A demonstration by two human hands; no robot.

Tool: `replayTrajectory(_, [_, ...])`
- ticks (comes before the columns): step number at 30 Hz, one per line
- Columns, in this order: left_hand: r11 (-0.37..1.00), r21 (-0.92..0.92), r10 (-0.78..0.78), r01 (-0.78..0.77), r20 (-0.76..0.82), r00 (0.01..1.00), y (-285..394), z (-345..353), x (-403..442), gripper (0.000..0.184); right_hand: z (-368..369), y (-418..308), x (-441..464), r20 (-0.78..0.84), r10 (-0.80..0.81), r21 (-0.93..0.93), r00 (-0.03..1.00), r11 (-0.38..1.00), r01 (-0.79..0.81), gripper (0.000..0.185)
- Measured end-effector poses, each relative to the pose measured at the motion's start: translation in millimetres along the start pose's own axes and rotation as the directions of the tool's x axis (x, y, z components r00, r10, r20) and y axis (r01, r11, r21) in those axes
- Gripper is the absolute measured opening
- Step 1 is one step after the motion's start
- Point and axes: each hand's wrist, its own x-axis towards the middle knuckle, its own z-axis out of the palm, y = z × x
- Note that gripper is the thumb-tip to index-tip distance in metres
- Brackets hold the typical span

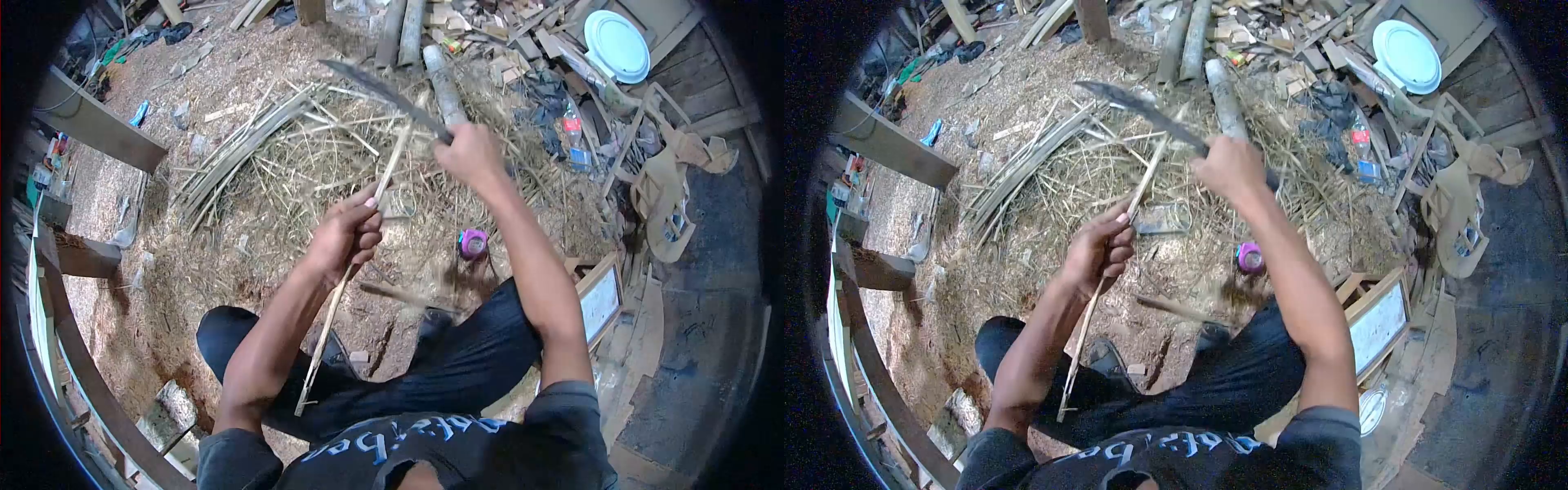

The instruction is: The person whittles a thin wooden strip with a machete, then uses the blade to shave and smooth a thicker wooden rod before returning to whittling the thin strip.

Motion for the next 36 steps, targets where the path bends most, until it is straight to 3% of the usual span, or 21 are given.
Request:
replayTrajectory(1, [0.991,0.114,0.068,-0.063,-0.038,0.997,-2,-5,5,0.044,0,2,3,-0.009,-0.005,-0.001,1.0,1.0,0.005,0.029])
replayTrajectory(2, [0.968,0.228,0.128,-0.107,-0.08,0.989,-6,-11,6,0.042,5,2,2,0.05,-0.028,0.111,0.998,0.994,0.022,0.031])
replayTrajectory(3, [0.967,0.231,0.129,-0.105,-0.087,0.988,-7,-13,8,0.042,6,-3,0,0.106,-0.061,0.223,0.993,0.974,0.036,0.033])
replayTrajectory(5, [0.972,0.188,0.17,-0.145,-0.126,0.977,-4,-13,15,0.039,25,7,6,0.043,-0.153,0.324,0.987,0.937,0.131,0.034])
replayTrajectory(8, [0.965,0.206,0.187,-0.164,-0.096,0.978,-11,-25,24,0.038,19,-2,-4,0.2,-0.065,0.736,0.978,0.668,-0.106,0.031])
replayTrajectory(13, [0.956,0.213,0.235,-0.202,-0.142,0.962,-14,-31,32,0.036,16,2,-8,0.054,-0.041,0.732,0.998,0.682,-0.012,0.03])
replayTrajectory(16, [0.947,0.179,0.282,-0.265,-0.076,0.956,-10,-33,36,0.035,22,5,-8,-0.062,-0.064,0.671,0.996,0.736,0.089,0.035])
replayTrajectory(19, [0.94,0.188,0.302,-0.283,-0.077,0.95,-8,-33,41,0.036,18,-4,-17,-0.009,-0.056,0.668,0.998,0.742,0.047,0.034])
replayTrajectory(20, [0.939,0.188,0.305,-0.286,-0.075,0.95,-7,-31,41,0.036,26,-4,-16,-0.005,-0.067,0.691,0.998,0.721,0.052,0.024])
replayTrajectory(23, [0.942,0.166,0.308,-0.292,-0.084,0.948,-5,-27,41,0.038,30,-10,-21,-0.083,-0.142,0.698,0.986,0.698,0.159,0.023])
replayTrajectory(32, [0.934,0.165,0.336,-0.317,-0.099,0.937,-7,-28,40,0.034,32,-16,-24,-0.055,-0.142,0.737,0.988,0.662,0.136,0.023])
replayTrajectory(36, [0.894,0.311,0.389,-0.322,-0.184,0.903,-8,-30,40,0.03,27,-23,-29,-0.037,-0.07,0.817,0.997,0.572,0.071,0.03])
